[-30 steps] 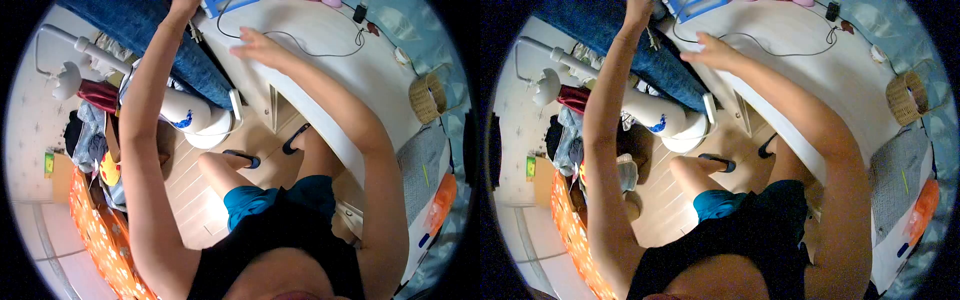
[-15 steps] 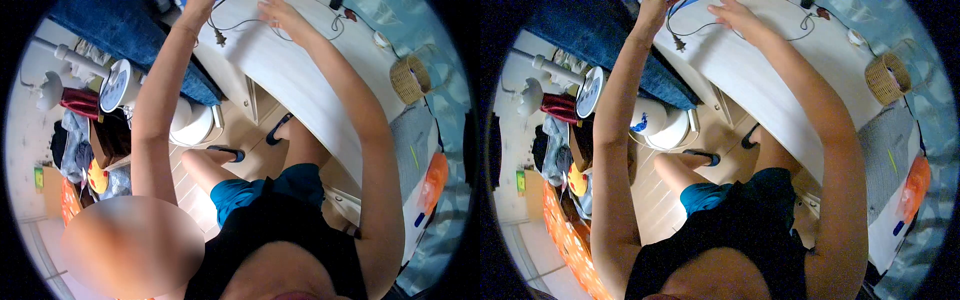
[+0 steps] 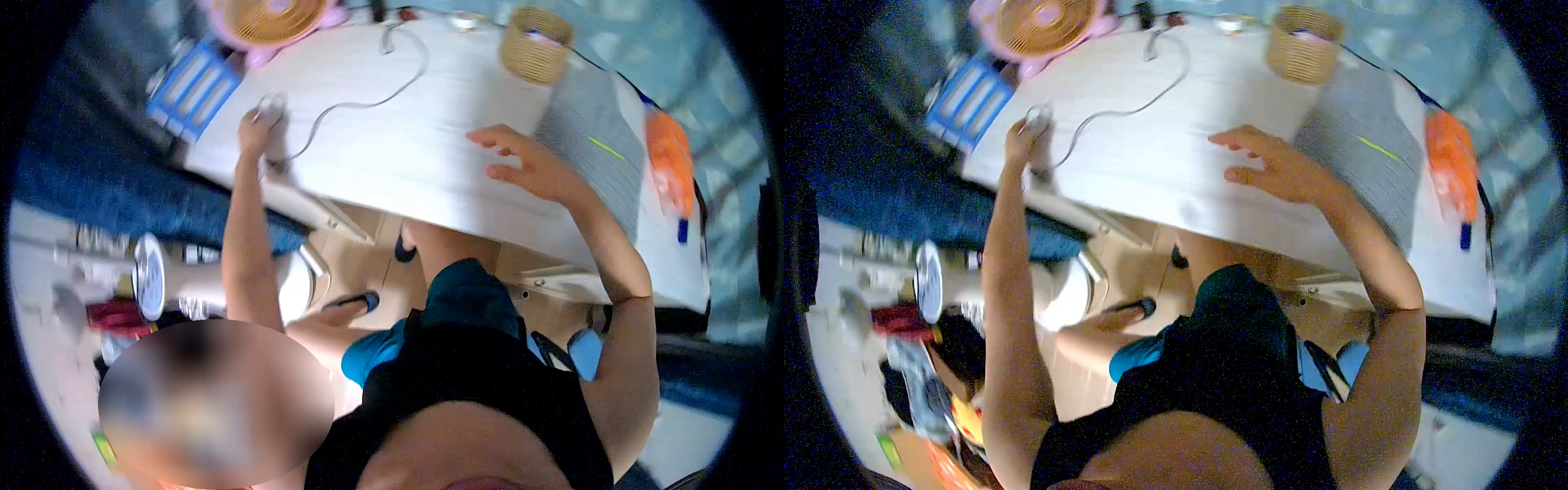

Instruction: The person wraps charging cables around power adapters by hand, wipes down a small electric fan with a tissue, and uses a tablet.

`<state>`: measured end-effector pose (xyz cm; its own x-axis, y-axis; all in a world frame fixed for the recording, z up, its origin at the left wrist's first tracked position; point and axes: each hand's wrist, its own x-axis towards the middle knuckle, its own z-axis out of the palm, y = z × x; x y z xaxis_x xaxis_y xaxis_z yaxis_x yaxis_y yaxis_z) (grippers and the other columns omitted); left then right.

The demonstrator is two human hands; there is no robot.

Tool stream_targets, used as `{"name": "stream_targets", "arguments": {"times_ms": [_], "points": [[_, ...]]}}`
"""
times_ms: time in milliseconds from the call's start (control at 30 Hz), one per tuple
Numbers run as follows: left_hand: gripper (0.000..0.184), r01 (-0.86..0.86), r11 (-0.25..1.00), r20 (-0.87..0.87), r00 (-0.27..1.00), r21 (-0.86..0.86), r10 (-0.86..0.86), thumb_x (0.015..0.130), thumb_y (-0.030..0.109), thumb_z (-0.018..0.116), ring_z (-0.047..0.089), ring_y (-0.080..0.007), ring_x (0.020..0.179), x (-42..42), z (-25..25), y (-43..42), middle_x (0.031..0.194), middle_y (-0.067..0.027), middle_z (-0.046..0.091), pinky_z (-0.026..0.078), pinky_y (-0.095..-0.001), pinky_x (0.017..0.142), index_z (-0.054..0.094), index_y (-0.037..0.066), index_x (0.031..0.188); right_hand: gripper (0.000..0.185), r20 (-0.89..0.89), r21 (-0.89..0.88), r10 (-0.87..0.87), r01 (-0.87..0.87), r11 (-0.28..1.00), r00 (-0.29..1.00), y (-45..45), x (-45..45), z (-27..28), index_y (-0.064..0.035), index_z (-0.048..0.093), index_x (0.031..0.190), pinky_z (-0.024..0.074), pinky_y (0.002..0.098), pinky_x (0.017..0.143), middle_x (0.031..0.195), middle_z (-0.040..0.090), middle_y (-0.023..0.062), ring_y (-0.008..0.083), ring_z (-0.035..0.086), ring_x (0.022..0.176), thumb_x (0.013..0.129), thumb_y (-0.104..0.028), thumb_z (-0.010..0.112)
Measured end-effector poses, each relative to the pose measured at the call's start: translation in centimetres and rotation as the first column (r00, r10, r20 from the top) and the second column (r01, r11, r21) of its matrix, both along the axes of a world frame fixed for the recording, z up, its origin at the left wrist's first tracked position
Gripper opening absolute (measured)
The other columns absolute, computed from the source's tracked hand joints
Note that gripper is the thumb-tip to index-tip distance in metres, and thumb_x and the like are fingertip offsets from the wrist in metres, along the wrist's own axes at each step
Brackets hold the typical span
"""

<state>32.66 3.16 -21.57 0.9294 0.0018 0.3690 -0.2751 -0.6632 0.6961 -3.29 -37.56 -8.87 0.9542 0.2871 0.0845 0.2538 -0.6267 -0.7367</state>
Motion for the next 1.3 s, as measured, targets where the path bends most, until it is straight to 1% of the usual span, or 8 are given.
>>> {"name": "stream_targets", "arguments": {"times_ms": [100, 167, 267, 400, 700, 733, 1000, 1300], "points": [[0.047, 0.079, 0.64, 0.176, 0.929, 0.764, -0.325, 0.073, 0.034, 0.061, 0.042, -0.0353, 0.109, 1.2, 1.7, 0.7, 0.12, -0.0203, 0.045, 0.033, -0.0407, 0.093, 0.053, 0.007, 0.111, 0.042, 0.16, -0.128, -0.118, 0.139, 0.982, 0.98, -5.1, -6.1, 0.0, -0.0098, 0.048, 0.117, 0.033, 0.0353, 0.094, 0.116, 0.049, 0.0084, 0.0238, 0.043, 0.11, 0.079, -0.023, 0.058], [0.043, -0.029, 0.532, 0.333, 0.809, 0.846, -0.485, 0.075, 0.026, 0.06, 0.038, -0.0331, 0.113, 5.2, 0.1, 3.9, 0.119, -0.0188, 0.046, 0.032, -0.0422, 0.094, 0.052, 0.012, 0.115, 0.035, 0.313, -0.117, -0.315, 0.366, 0.923, 0.896, -9.2, -9.9, 0.1, -0.0067, 0.053, 0.11, 0.0313, 0.0351, 0.096, 0.117, 0.048, 0.0099, 0.0251, 0.042, 0.112, 0.079, -0.019, 0.059], [0.039, 0.132, 0.873, 0.148, 0.963, 0.469, -0.225, 0.081, 0.011, 0.049, 0.036, -0.0365, 0.115, 3.2, 3.4, 2.9, 0.127, -0.0226, 0.034, 0.031, -0.041, 0.096, 0.045, -0.001, 0.118, 0.032, 0.528, -0.064, -0.623, 0.758, 0.649, 0.577, -18.1, -14.5, 1.3, -0.0053, 0.057, 0.104, 0.0352, 0.0336, 0.092, 0.11, 0.053, 0.0119, 0.0247, 0.046, 0.107, 0.078, -0.023, 0.059], [0.035, 0.187, 0.856, 0.221, 0.92, 0.481, -0.325, 0.082, 0.006, 0.048, 0.038, -0.0355, 0.114, -3.8, 7.1, -2.2, 0.122, -0.0221, 0.039, 0.035, -0.0408, 0.09, 0.045, 0.002, 0.117, 0.041, 0.68, -0.054, -0.733, 0.998, -0.027, 0.017, -32.2, -18.7, 1.3, -0.0062, 0.057, 0.104, 0.0395, 0.0346, 0.087, 0.106, 0.055, 0.0163, 0.029, 0.051, 0.101, 0.074, -0.034, 0.06], [0.031, 0.507, 0.851, 0.124, 0.843, 0.139, -0.523, 0.086, 0.01, 0.047, 0.037, -0.0249, 0.118, -16.3, 10.0, -11.6, 0.126, -0.0111, 0.038, 0.031, -0.0383, 0.095, 0.047, 0.008, 0.117, 0.046, 0.339, -0.416, -0.938, 0.906, -0.083, 0.069, -43.5, -17.2, -6.4, -0.0051, 0.058, 0.102, 0.0446, 0.0408, 0.078, 0.099, 0.059, 0.0178, 0.0326, 0.057, 0.091, 0.072, -0.039, 0.056], [0.03, 0.523, 0.84, 0.133, 0.831, 0.143, -0.54, 0.087, 0.011, 0.046, 0.037, -0.024, 0.118, -17.3, 10.4, -12.2, 0.125, -0.0105, 0.04, 0.03, -0.0376, 0.096, 0.047, 0.007, 0.116, 0.033, 0.441, -0.22, -0.884, 0.937, -0.272, -0.153, -43.5, -16.9, -5.7, -0.008, 0.061, 0.098, 0.0454, 0.0401, 0.076, 0.094, 0.061, 0.0162, 0.0328, 0.058, 0.088, 0.075, -0.031, 0.053], [0.025, 0.716, 0.698, 0.222, 0.682, -0.005, -0.697, 0.085, 0.006, 0.044, 0.046, -0.022, 0.108, -27.3, 15.5, -18.1, 0.111, -0.0142, 0.052, 0.03, -0.0314, 0.095, 0.051, -0.002, 0.108, 0.028, 0.48, 0.515, -0.847, 0.708, 0.483, 0.228, -33.9, -20.9, 8.5, 0.0021, 0.055, 0.107, 0.0449, 0.0249, 0.074, 0.098, 0.06, 0.0068, 0.0132, 0.055, 0.086, 0.083, -0.012, 0.051], [0.025, 0.83, 0.539, 0.634, 0.497, -0.147, -0.593, 0.077, 0.001, 0.052, 0.052, -0.0226, 0.094, -36.9, 21.5, -20.2, 0.098, -0.0128, 0.057, 0.038, -0.0305, 0.084, 0.055, -0.002, 0.102, 0.021, 0.428, 0.473, -0.58, 0.374, 0.797, 0.693, -16.7, -14.0, 8.3, 0.0002, 0.059, 0.095, 0.0427, 0.0246, 0.073, 0.09, 0.057, 0.0024, 0.0105, 0.052, 0.081, 0.076, -0.008, 0.058]]}}
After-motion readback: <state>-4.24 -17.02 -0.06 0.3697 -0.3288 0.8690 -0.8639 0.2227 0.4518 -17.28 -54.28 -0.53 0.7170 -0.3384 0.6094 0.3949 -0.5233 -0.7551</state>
